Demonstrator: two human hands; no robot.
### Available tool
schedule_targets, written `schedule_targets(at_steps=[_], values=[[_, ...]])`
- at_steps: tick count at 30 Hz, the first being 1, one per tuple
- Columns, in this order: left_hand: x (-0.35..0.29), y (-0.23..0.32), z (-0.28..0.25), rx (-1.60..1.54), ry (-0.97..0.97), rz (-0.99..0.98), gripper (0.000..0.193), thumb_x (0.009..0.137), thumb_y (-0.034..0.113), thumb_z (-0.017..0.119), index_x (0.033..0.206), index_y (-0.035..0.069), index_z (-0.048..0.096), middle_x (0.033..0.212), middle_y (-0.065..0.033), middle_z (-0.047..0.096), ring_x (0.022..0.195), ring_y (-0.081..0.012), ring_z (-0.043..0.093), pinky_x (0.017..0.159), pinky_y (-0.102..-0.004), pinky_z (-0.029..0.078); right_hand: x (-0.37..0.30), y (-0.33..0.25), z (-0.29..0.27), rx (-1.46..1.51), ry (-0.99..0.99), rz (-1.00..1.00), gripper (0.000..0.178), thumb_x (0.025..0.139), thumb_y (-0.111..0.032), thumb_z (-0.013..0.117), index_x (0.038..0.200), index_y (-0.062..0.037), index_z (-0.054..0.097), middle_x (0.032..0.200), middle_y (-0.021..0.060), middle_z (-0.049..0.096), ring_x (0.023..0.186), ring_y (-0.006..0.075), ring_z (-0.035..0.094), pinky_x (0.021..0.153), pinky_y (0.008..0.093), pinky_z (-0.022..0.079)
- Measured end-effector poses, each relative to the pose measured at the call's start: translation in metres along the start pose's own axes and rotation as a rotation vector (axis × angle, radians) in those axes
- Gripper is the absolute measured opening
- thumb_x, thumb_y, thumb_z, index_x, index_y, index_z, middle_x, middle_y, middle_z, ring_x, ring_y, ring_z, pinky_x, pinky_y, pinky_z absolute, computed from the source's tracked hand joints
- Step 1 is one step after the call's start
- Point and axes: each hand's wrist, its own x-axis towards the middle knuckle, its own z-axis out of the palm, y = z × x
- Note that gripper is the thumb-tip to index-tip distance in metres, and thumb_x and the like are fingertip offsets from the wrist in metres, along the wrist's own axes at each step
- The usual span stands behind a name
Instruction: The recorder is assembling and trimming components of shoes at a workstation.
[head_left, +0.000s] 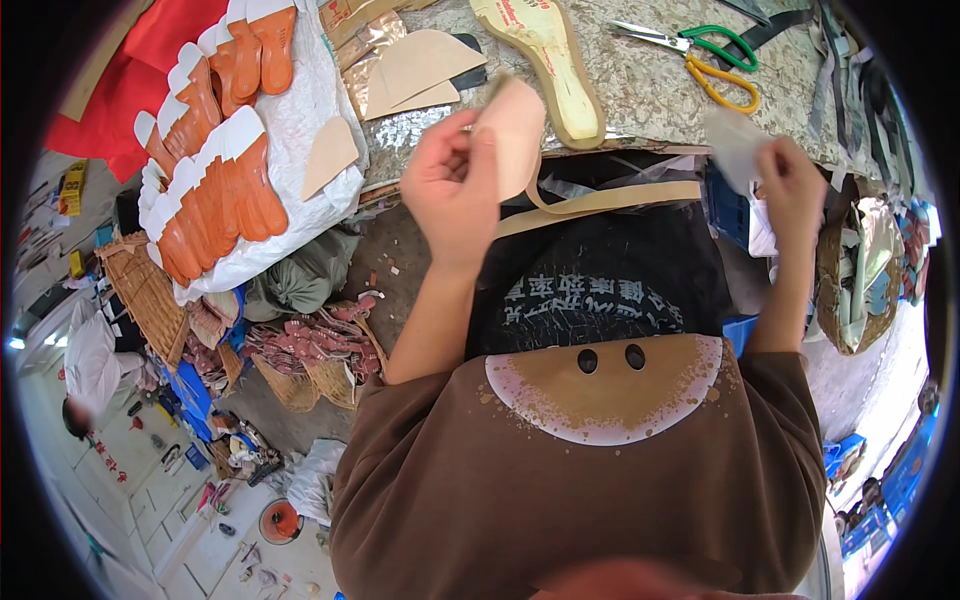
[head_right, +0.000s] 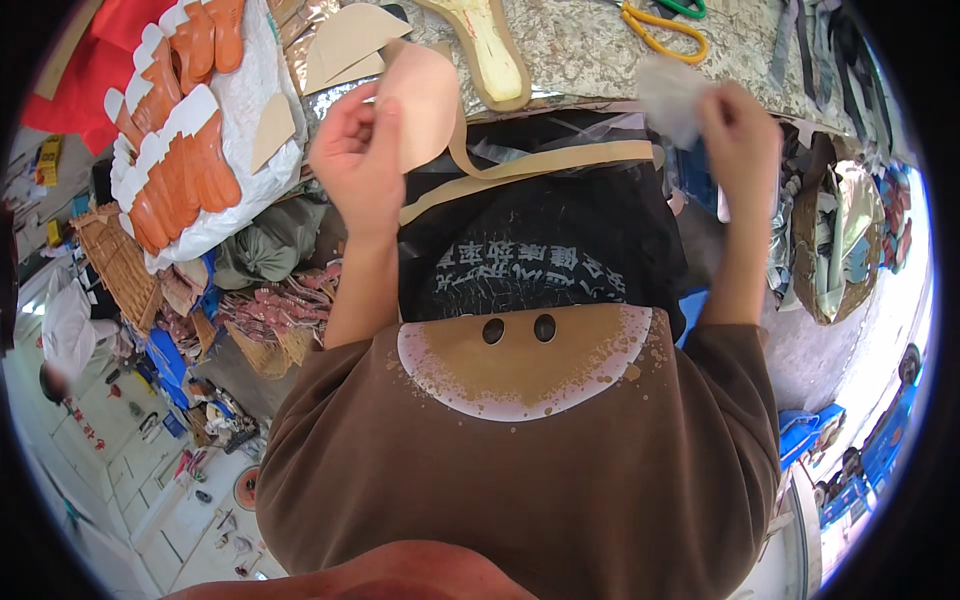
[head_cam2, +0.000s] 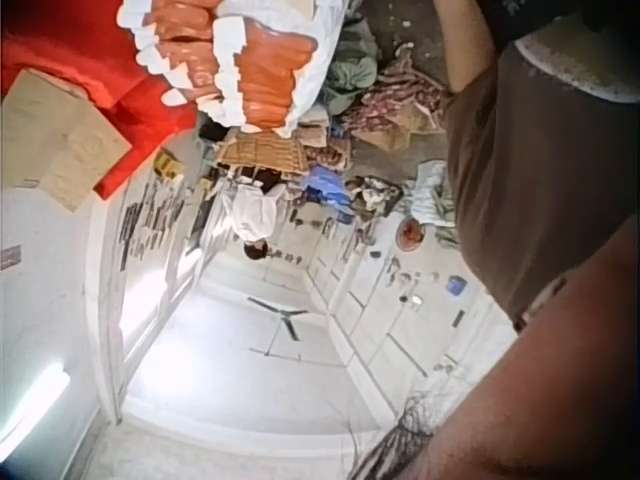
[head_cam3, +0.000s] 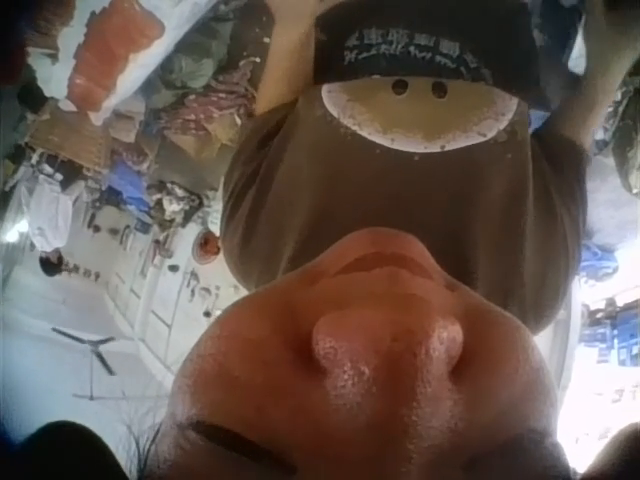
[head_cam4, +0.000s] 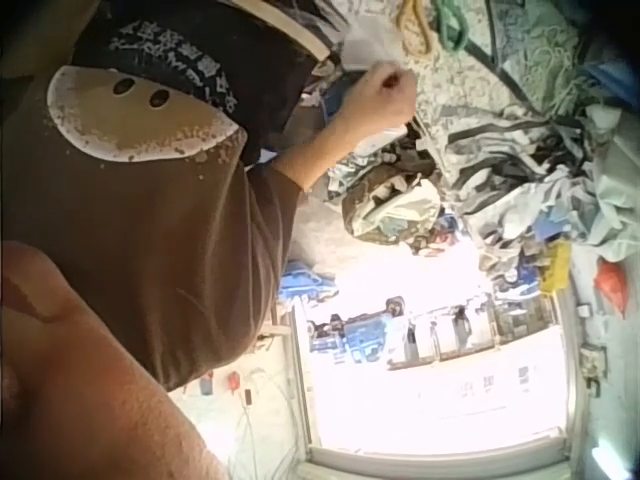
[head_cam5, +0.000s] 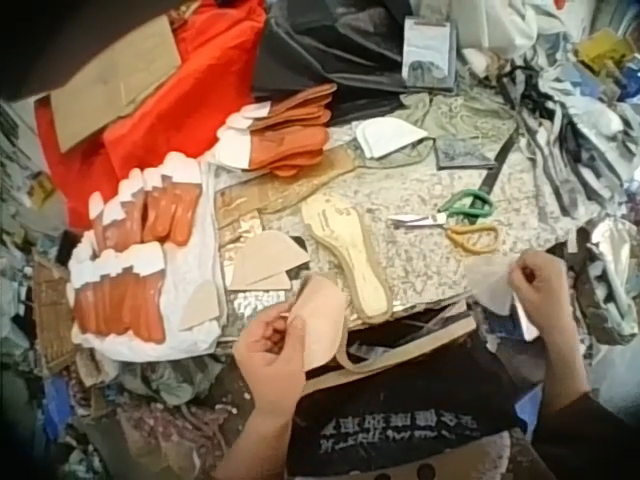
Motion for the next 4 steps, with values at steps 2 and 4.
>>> schedule_targets(at_steps=[2,4], values=[[0.005,0.000,-0.001,-0.101,-0.004,-0.037,0.020,0.089,0.001,0.061,0.108,-0.005,0.058,0.085,-0.0058,0.065,0.070,-0.0067,0.060,0.063,-0.0190,0.048,0.000,0.019,-0.023,-0.025,0.146,0.008,0.007,0.087,-0.008,0.063,0.089,-0.0020,0.065,0.071,0.0029,0.061,0.064,0.0086,0.055,0.059,0.0231,0.045],[0.005,0.000,-0.003,-0.189,0.014,-0.068,0.021,0.088,0.000,0.062,0.109,-0.005,0.058,0.084,-0.0056,0.065,0.071,-0.0066,0.060,0.065,-0.0184,0.048,-0.001,0.037,-0.028,0.154,0.150,0.048,0.014,0.087,-0.008,0.066,0.101,-0.0048,0.069,0.075,0.0036,0.064,0.069,0.0063,0.059,0.063,0.0216,0.049]])
